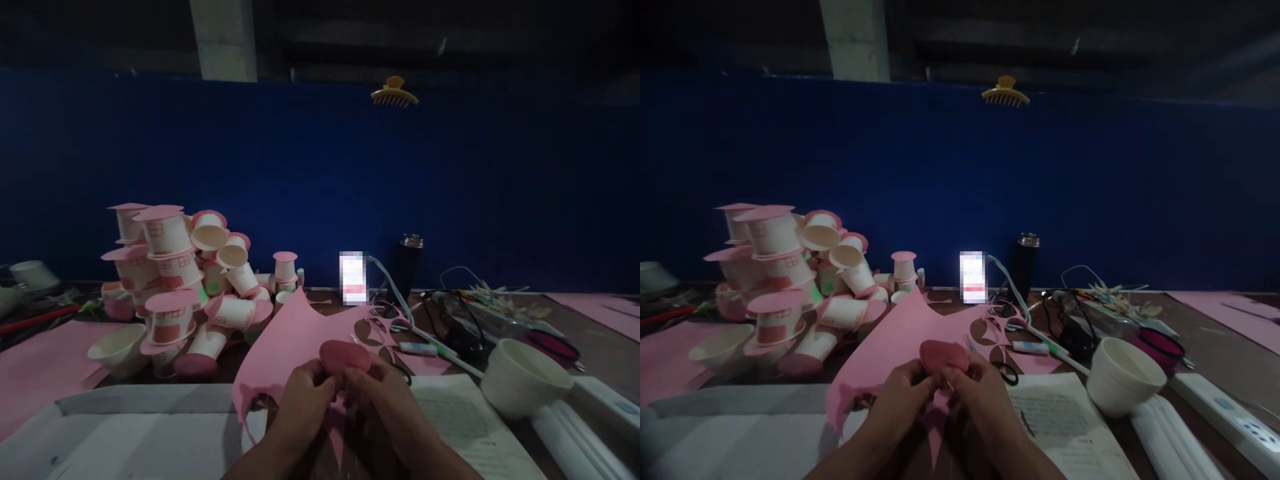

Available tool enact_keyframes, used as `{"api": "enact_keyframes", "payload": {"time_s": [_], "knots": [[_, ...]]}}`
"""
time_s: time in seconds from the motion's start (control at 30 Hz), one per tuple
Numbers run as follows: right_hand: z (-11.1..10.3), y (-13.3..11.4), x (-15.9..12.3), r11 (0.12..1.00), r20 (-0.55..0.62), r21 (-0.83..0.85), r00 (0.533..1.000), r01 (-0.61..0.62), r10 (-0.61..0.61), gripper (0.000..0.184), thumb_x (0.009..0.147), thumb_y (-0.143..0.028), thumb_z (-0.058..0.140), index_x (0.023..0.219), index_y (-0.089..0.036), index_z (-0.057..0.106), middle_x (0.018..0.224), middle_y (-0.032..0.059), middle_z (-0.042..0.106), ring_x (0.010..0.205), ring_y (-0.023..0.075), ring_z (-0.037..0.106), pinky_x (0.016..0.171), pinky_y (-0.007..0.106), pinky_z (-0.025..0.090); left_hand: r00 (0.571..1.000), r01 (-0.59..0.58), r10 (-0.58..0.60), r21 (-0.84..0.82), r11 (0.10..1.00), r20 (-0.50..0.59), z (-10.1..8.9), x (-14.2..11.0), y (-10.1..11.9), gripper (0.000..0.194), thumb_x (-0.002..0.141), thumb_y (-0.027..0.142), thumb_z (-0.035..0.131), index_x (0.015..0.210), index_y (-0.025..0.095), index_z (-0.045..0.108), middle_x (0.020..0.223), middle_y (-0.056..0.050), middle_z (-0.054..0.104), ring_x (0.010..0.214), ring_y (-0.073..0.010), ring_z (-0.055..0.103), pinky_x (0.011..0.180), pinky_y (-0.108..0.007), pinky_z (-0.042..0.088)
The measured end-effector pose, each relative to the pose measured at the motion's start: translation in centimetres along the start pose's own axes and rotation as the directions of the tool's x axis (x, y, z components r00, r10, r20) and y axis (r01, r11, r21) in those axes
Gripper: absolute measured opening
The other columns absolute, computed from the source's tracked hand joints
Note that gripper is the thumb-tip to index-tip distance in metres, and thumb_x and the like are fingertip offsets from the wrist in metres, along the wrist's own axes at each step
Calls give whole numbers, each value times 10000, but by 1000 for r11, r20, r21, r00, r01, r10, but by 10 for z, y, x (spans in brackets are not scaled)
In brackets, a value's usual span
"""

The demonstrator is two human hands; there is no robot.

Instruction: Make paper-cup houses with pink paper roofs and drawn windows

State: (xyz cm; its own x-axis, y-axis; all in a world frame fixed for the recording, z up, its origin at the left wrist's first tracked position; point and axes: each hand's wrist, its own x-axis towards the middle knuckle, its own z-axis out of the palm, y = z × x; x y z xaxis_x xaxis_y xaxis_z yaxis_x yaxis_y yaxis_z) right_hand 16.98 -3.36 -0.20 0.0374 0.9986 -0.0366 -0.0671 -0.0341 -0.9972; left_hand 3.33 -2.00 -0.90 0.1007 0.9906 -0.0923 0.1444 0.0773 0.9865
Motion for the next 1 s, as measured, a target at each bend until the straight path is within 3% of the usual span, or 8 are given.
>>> {"api": "enact_keyframes", "payload": {"time_s": [0.2,0.37,0.57,0.7,0.77,0.83,0.93,1.0], "knots": [[-4,6,5,1000,11,-9,1000,-16,17,312,694,-336,687,944,-151,706,837,69,737,784,237,674,662,300,528,999,-44,44,-9,999,22,3,-4,4,170,701,264,597,765,137,691,670,-24,663,619,-152,543,568,-230,397],[-5,4,4,999,-6,-48,1000,11,-11,209,711,-300,672,853,-158,730,815,71,736,771,235,670,670,303,525,994,-97,98,-34,995,42,4,-3,-1,154,719,253,566,731,154,684,729,-32,684,708,-187,591,615,-248,434],[-4,-3,3,994,30,-28,994,103,-102,186,701,-330,695,804,-182,740,831,58,726,825,245,664,726,322,518,986,-164,164,24,986,20,5,1,-3,167,727,247,592,804,148,702,735,-48,695,742,-210,607,673,-270,451],[-15,2,13,949,0,-172,963,265,-269,13,604,-195,735,612,-203,740,879,66,722,890,257,647,822,348,485,939,-343,345,127,931,5,4,6,-17,128,737,179,555,721,161,680,724,-48,690,695,-190,616,639,-253,470],[-21,3,15,930,57,-182,948,319,-314,83,613,-168,707,652,-217,762,933,80,727,943,263,640,883,372,464,877,-467,481,236,852,-2,0,9,-23,139,743,161,546,741,176,684,736,-44,698,684,-182,630,632,-250,491],[-23,1,14,939,115,-163,951,304,-287,262,621,-148,696,854,-241,772,1103,76,692,1083,260,589,982,382,402,772,-599,635,361,715,23,-7,11,-26,166,766,154,529,797,196,687,785,-46,711,720,-182,650,666,-257,516],[-23,-3,10,988,197,-12,969,154,-149,703,546,-115,760,1216,-267,611,1272,68,597,1168,258,532,1006,375,381,557,-721,829,529,447,60,-22,14,-27,201,797,163,519,927,209,665,878,-62,715,806,-184,661,727,-272,537],[-21,-4,10,987,290,158,955,8,-54,757,529,-179,804,1247,-249,576,1190,84,639,1084,271,587,927,378,445,408,-740,910,612,279,79,-33,15,-24,241,806,157,514,1008,202,638,922,-72,709,843,-181,657,750,-271,539]]}}
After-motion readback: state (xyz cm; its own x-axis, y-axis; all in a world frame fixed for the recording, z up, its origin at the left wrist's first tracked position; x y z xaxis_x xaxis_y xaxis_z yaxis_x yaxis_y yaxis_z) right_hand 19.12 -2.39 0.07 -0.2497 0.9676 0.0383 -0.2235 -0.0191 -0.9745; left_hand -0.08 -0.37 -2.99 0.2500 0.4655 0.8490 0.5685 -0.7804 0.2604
